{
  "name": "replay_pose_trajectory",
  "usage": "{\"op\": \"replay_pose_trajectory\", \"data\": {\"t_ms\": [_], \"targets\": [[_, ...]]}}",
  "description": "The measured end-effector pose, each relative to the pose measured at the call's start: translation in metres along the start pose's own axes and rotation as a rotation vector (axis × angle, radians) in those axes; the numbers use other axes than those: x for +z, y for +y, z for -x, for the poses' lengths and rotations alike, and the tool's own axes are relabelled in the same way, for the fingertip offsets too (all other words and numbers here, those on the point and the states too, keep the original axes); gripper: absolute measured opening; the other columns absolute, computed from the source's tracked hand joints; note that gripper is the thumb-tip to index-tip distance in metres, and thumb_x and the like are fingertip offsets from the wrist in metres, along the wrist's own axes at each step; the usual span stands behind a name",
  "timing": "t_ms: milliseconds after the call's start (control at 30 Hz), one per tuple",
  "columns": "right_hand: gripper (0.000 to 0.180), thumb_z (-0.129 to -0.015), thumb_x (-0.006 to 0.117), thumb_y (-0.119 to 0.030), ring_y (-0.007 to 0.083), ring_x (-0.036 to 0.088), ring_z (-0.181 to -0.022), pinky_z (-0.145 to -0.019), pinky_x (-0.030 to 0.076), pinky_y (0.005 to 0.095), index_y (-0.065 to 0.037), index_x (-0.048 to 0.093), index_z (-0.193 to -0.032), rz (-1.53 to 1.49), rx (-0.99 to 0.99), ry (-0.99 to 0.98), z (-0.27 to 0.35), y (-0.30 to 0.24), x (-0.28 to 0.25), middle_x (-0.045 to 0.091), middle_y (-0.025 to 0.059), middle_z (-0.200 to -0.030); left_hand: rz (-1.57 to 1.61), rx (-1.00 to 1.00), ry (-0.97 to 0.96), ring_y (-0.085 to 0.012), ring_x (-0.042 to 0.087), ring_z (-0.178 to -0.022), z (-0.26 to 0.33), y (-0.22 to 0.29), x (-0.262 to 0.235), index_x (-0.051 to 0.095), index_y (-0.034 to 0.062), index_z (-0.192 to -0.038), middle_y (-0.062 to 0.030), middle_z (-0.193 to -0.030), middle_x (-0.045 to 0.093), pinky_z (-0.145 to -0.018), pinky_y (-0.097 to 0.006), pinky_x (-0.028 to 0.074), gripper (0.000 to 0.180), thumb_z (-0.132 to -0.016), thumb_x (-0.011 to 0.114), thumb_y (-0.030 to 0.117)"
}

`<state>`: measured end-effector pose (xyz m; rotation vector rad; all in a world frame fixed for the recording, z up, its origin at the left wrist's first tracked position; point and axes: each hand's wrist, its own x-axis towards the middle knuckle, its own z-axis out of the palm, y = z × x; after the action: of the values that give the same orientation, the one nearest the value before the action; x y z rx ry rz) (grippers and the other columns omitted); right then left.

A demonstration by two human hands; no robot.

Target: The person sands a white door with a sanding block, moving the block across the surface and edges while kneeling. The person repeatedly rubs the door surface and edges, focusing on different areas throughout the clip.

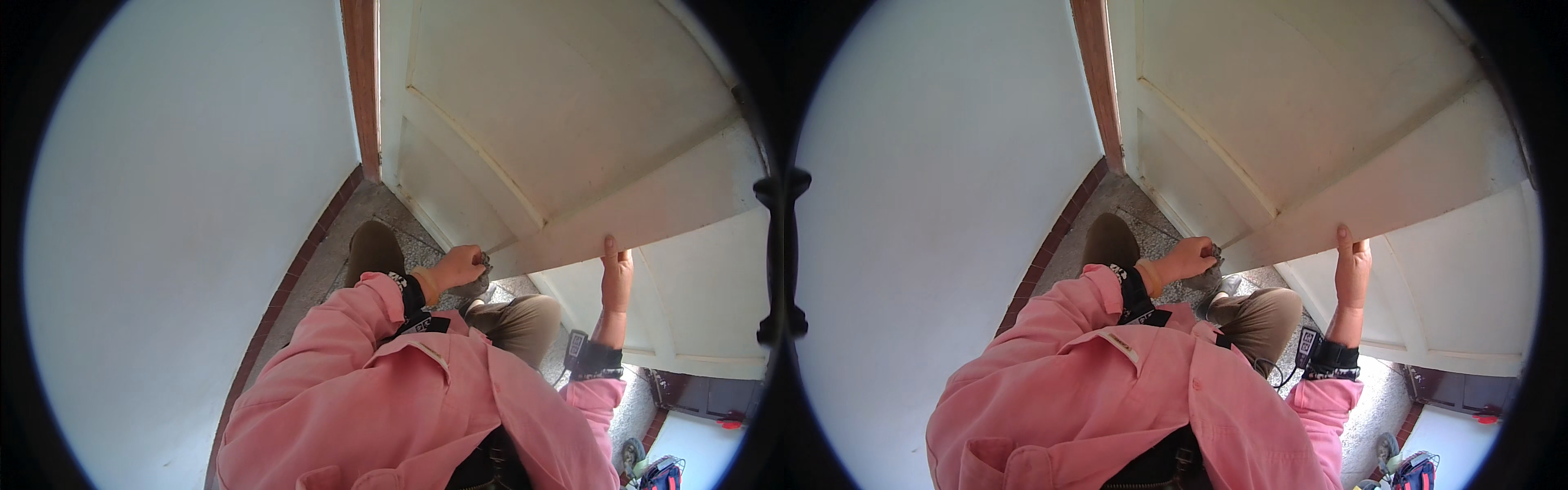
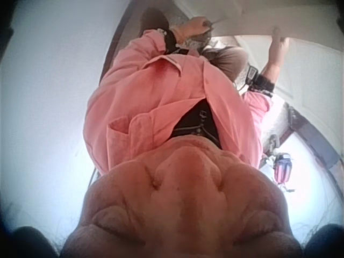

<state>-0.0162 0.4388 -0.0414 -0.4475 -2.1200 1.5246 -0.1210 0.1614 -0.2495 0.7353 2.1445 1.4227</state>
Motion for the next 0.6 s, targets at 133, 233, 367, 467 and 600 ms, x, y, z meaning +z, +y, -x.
{"op": "replay_pose_trajectory", "data": {"t_ms": [133,233,367,467,600], "targets": [[0.053,-0.104,0.062,-0.035,0.0145,0.054,-0.122,-0.104,0.043,0.0295,0.002,0.053,-0.142,0.007,0.003,0.011,-0.002,0.000,-0.005,0.062,0.0075,-0.132,0.011,0.040,0.085,-0.0375,0.069,-0.081,0.016,-0.003,0.003,0.066,0.0004,-0.087,-0.0195,-0.085,0.071,-0.073,-0.045,0.054,0.023,-0.078,0.071,0.021],[0.050,-0.103,0.063,-0.037,0.0142,0.059,-0.111,-0.094,0.049,0.0298,0.001,0.059,-0.135,0.031,-0.051,0.090,-0.008,0.000,-0.008,0.066,0.0072,-0.120,-0.017,0.064,0.091,-0.0349,0.068,-0.078,0.026,-0.005,0.001,0.065,0.0001,-0.087,-0.0183,-0.082,0.070,-0.071,-0.044,0.053,0.023,-0.079,0.072,0.021],[0.043,-0.101,0.065,-0.040,0.0143,0.067,-0.083,-0.074,0.054,0.0306,0.002,0.071,-0.112,0.717,0.045,0.226,-0.016,0.002,-0.017,0.073,0.0065,-0.092,-0.036,0.103,0.112,-0.0304,0.066,-0.072,0.034,-0.008,0.000,0.063,-0.0009,-0.087,-0.0169,-0.079,0.068,-0.067,-0.042,0.052,0.024,-0.081,0.072,0.020],[0.042,-0.099,0.065,-0.040,0.0136,0.067,-0.067,-0.064,0.052,0.0295,0.001,0.073,-0.096,0.605,0.203,0.196,-0.016,0.007,-0.024,0.071,0.0052,-0.077,-0.045,0.118,0.127,-0.0317,0.066,-0.073,0.036,-0.010,0.001,0.063,-0.0012,-0.087,-0.0175,-0.080,0.068,-0.068,-0.042,0.052,0.024,-0.081,0.073,0.020],[0.039,-0.099,0.063,-0.038,0.0126,0.069,-0.067,-0.059,0.052,0.0288,0.000,0.072,-0.097,0.438,0.184,0.153,-0.011,0.013,-0.022,0.073,0.0064,-0.080,-0.036,0.110,0.110,-0.0330,0.066,-0.075,0.038,-0.006,0.001,0.062,-0.0015,-0.088,-0.0178,-0.080,0.068,-0.070,-0.043,0.052,0.026,-0.081,0.073,0.021]]}}
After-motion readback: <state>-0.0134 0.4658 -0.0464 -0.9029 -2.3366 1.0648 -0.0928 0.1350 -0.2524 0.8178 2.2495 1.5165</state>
